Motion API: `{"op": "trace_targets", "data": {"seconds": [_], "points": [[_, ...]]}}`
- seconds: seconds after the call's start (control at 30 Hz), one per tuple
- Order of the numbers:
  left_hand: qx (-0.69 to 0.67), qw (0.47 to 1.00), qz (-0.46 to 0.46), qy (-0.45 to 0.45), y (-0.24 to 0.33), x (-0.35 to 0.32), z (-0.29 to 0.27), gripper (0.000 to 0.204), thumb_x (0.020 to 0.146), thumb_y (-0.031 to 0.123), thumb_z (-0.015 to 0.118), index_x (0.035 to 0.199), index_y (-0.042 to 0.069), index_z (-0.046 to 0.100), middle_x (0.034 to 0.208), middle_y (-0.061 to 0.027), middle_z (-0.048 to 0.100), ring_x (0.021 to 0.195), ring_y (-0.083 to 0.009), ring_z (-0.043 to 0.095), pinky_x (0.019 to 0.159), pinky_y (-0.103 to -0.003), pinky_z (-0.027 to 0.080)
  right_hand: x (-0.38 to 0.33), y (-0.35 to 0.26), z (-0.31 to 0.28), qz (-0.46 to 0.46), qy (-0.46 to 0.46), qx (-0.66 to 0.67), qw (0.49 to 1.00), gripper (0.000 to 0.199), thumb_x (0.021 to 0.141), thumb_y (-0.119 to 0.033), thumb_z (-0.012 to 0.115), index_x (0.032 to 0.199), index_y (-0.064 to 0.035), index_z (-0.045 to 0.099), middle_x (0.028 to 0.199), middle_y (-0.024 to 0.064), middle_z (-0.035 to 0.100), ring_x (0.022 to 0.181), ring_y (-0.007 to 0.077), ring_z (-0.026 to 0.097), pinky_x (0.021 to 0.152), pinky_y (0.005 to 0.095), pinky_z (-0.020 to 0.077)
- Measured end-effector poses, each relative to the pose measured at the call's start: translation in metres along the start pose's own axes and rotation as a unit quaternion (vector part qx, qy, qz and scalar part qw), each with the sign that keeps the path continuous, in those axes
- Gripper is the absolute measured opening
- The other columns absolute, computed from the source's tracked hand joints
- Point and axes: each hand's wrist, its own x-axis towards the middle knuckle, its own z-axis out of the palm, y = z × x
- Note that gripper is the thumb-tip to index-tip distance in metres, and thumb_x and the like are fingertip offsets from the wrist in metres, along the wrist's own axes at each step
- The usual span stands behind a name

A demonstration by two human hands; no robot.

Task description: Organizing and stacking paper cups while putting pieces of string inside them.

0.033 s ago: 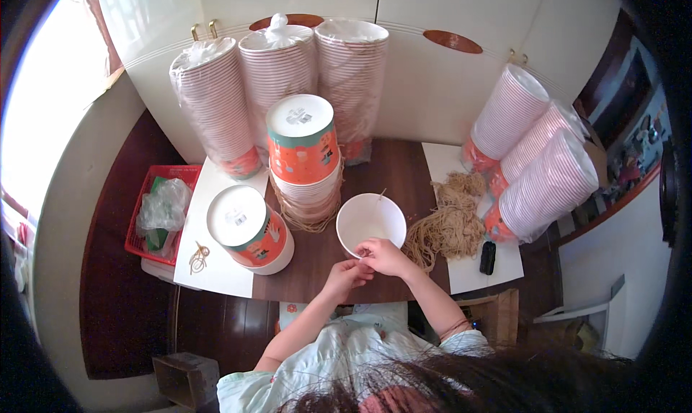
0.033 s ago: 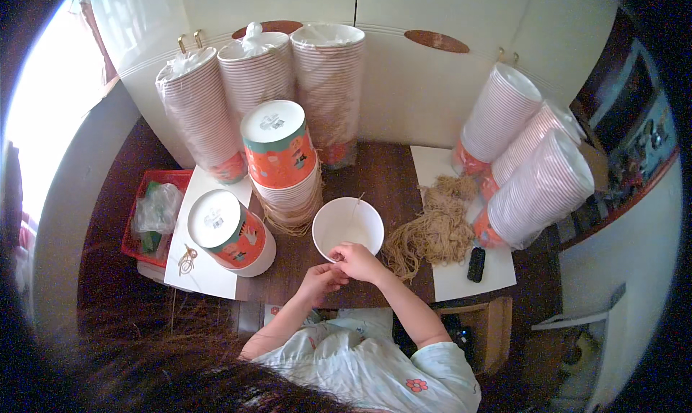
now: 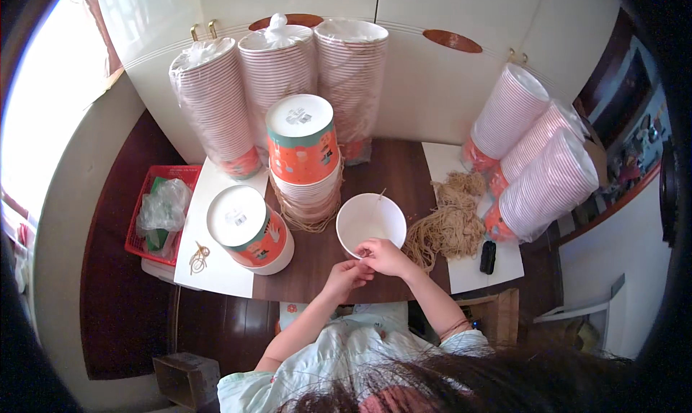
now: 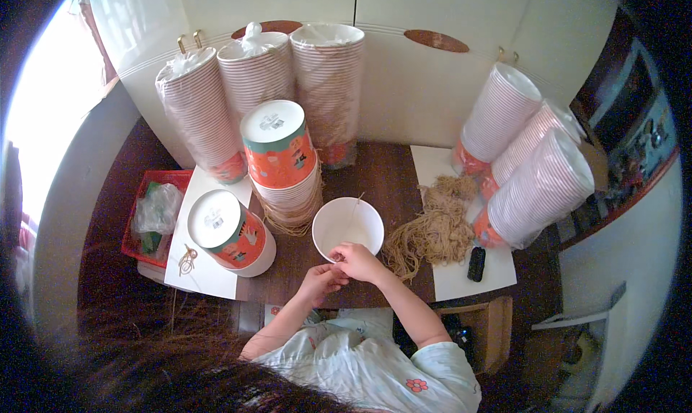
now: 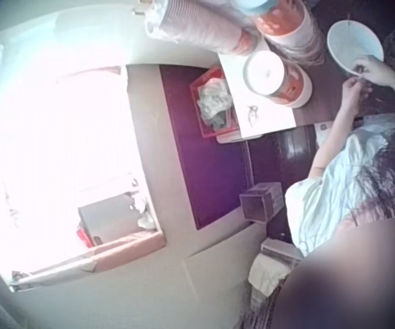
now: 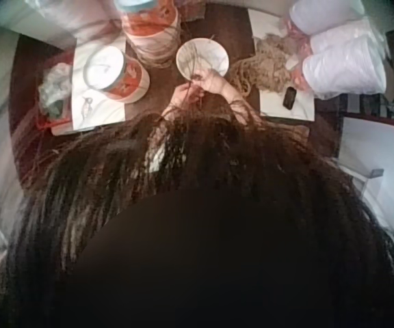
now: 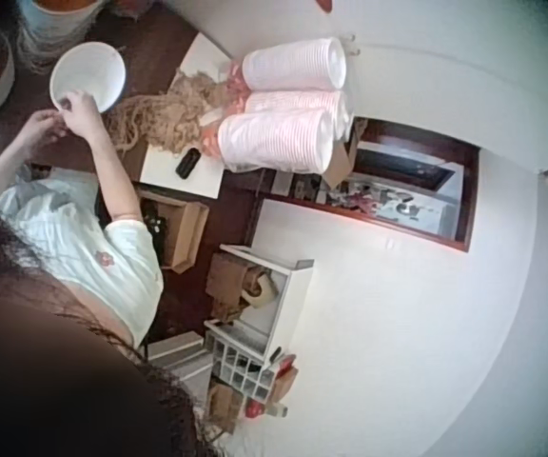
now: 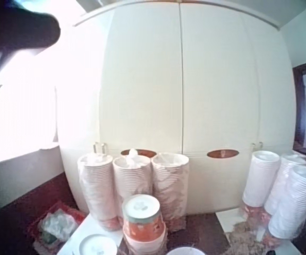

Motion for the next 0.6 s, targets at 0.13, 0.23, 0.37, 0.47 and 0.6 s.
{"op": "trace_targets", "data": {"seconds": [0.13,0.23,0.37,0.47,0.6], "points": [[-0.08,0.996,-0.004,0.029,-0.008,-0.001,-0.011,0.008,0.082,0.013,0.052,0.084,0.007,0.058,0.078,-0.0027,0.062,0.071,-0.0096,0.058,0.058,-0.02,0.043,-0.001,-0.004,-0.003,0.0,-0.042,0.011,0.999,0.021,0.074,-0.01,0.061,0.093,0.0,0.059,0.088,0.0111,0.059,0.08,0.0182,0.059,0.072,0.0285,0.0483],[-0.016,0.997,0.032,0.063,-0.005,-0.011,-0.017,0.006,0.078,0.004,0.053,0.083,0.005,0.056,0.077,-0.0014,0.058,0.07,-0.0113,0.057,0.059,-0.021,0.043,-0.001,0.005,-0.003,0.062,-0.018,0.14,0.988,0.019,0.078,-0.01,0.059,0.095,0.0001,0.058,0.09,0.0083,0.059,0.082,0.0149,0.058,0.073,0.0275,0.0479],[0.022,0.987,0.156,-0.008,-0.004,-0.024,-0.034,0.004,0.078,0.005,0.055,0.074,0.006,0.056,0.085,0.0008,0.054,0.07,-0.0087,0.051,0.062,-0.02,0.04,-0.001,0.008,-0.001,0.052,-0.069,0.295,0.952,0.021,0.082,-0.006,0.055,0.101,0.0006,0.054,0.092,0.0059,0.058,0.088,0.0125,0.055,0.08,0.0266,0.0445],[0.118,0.95,0.29,-0.022,0.018,-0.033,-0.028,0.004,0.076,0.003,0.055,0.072,0.004,0.056,0.089,-0.0021,0.053,0.084,-0.0117,0.049,0.074,-0.024,0.038,-0.003,0.004,0.001,0.055,-0.087,0.429,0.897,0.023,0.082,-0.003,0.052,0.105,-0.0005,0.051,0.095,0.0053,0.057,0.091,0.0117,0.053,0.084,0.026,0.042],[0.12,0.948,0.286,-0.067,0.039,-0.048,-0.026,0.004,0.074,0.002,0.055,0.07,0.002,0.056,0.096,-0.0068,0.055,0.096,-0.017,0.047,0.083,-0.028,0.036,-0.006,0.001,0.006,0.041,-0.068,0.508,0.858,0.025,0.082,-0.001,0.051,0.106,-0.0017,0.05,0.098,0.0049,0.056,0.094,0.0118,0.052,0.085,0.0262,0.041]]}}
